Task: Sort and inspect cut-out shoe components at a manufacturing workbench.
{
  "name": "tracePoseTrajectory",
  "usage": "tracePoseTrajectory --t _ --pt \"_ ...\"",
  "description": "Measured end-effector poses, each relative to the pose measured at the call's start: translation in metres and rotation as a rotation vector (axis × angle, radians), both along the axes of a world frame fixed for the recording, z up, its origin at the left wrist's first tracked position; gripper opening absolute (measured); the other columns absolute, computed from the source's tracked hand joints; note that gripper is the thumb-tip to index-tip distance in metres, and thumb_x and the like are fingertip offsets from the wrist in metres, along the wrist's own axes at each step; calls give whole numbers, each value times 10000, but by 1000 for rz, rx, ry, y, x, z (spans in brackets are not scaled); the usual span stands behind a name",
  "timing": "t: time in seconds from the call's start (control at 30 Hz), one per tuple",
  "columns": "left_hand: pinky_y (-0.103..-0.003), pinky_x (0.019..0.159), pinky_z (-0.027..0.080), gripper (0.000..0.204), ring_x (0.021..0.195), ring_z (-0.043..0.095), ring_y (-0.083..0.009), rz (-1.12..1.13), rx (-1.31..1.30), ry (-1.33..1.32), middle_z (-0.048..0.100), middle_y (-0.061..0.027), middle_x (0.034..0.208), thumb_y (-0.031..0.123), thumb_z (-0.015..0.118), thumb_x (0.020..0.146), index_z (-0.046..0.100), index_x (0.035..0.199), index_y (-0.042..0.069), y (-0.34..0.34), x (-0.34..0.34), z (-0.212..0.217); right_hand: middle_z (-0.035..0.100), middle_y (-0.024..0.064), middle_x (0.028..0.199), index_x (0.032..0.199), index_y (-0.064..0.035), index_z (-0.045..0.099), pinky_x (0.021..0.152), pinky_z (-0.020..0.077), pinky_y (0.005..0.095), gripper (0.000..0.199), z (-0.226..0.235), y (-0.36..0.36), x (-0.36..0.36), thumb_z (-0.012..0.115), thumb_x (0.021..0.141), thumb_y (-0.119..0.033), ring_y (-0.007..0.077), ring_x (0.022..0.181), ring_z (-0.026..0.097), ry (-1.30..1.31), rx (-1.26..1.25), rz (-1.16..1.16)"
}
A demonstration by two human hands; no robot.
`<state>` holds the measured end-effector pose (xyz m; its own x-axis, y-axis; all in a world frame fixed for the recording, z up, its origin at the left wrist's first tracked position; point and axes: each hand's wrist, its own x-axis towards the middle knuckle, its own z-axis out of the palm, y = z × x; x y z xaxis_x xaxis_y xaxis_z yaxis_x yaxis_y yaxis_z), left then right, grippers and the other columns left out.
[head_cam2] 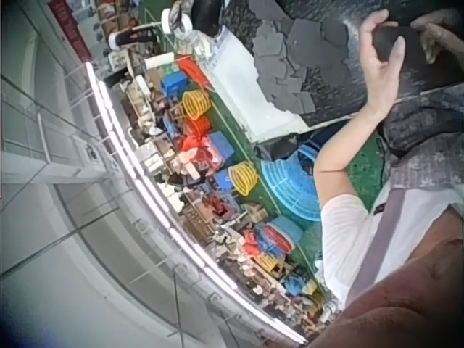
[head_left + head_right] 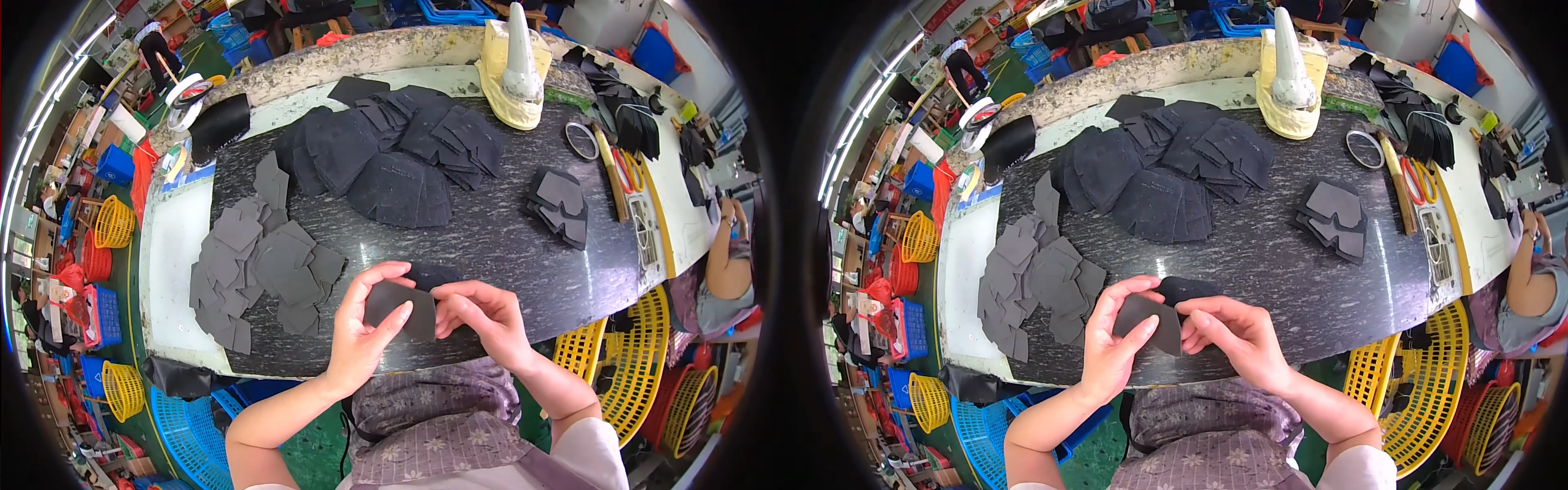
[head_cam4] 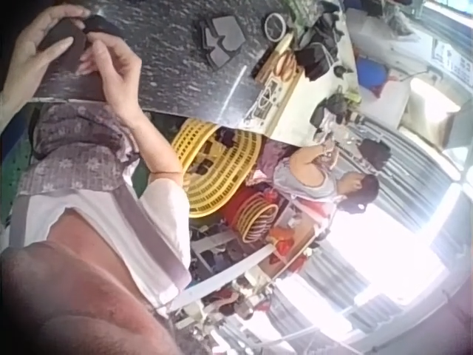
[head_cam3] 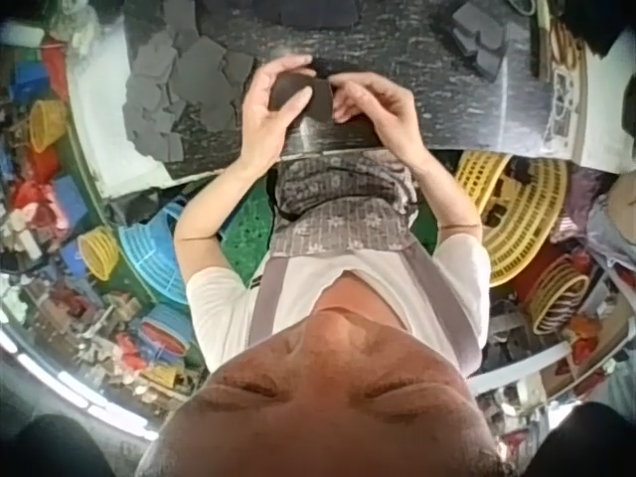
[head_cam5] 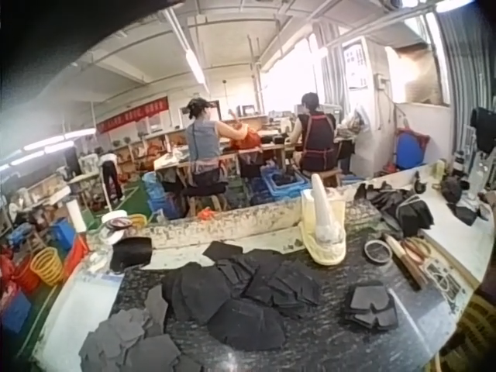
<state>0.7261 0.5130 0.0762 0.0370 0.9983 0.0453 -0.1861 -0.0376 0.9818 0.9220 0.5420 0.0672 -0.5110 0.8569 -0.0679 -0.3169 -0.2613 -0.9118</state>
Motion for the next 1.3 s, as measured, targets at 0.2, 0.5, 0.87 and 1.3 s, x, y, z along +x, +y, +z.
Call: tracePoseTrajectory --t 0.2,0.5,0.87,1.3 --pt "-284 973 454 378 1138 566 -132 -55 -38 10 544 -71 1273 -19 630 919 523 1279 22 -2 4 -2 669 56 874 1296 -1 552 648 555 237 400 15 -8 4 659 911 6 90 731 652 -393 359 -129" --pt "-210 520 456 392 625 544 -37 -73 70 545 556 -15 863 -27 687 879 587 1244 76 16 -15 -14 625 49 725 996 -39 711 517 490 242 155 -1 9 9 709 850 13 103 560 604 -708 704 -132" --pt "-285 506 480 285 566 589 -166 -89 438 954 542 -65 813 -15 720 813 604 1063 62 28 -7 -19 564 111 950 1002 -38 590 651 526 391 289 8 50 18 755 790 -146 286 761 627 -1027 1164 -320" --pt "-411 816 523 231 951 612 -314 33 570 1106 573 -132 1079 77 720 812 599 1001 24 33 -27 -4 640 108 1112 1099 -73 673 891 495 376 388 42 101 111 768 727 -16 297 1026 605 -1257 1257 -678"
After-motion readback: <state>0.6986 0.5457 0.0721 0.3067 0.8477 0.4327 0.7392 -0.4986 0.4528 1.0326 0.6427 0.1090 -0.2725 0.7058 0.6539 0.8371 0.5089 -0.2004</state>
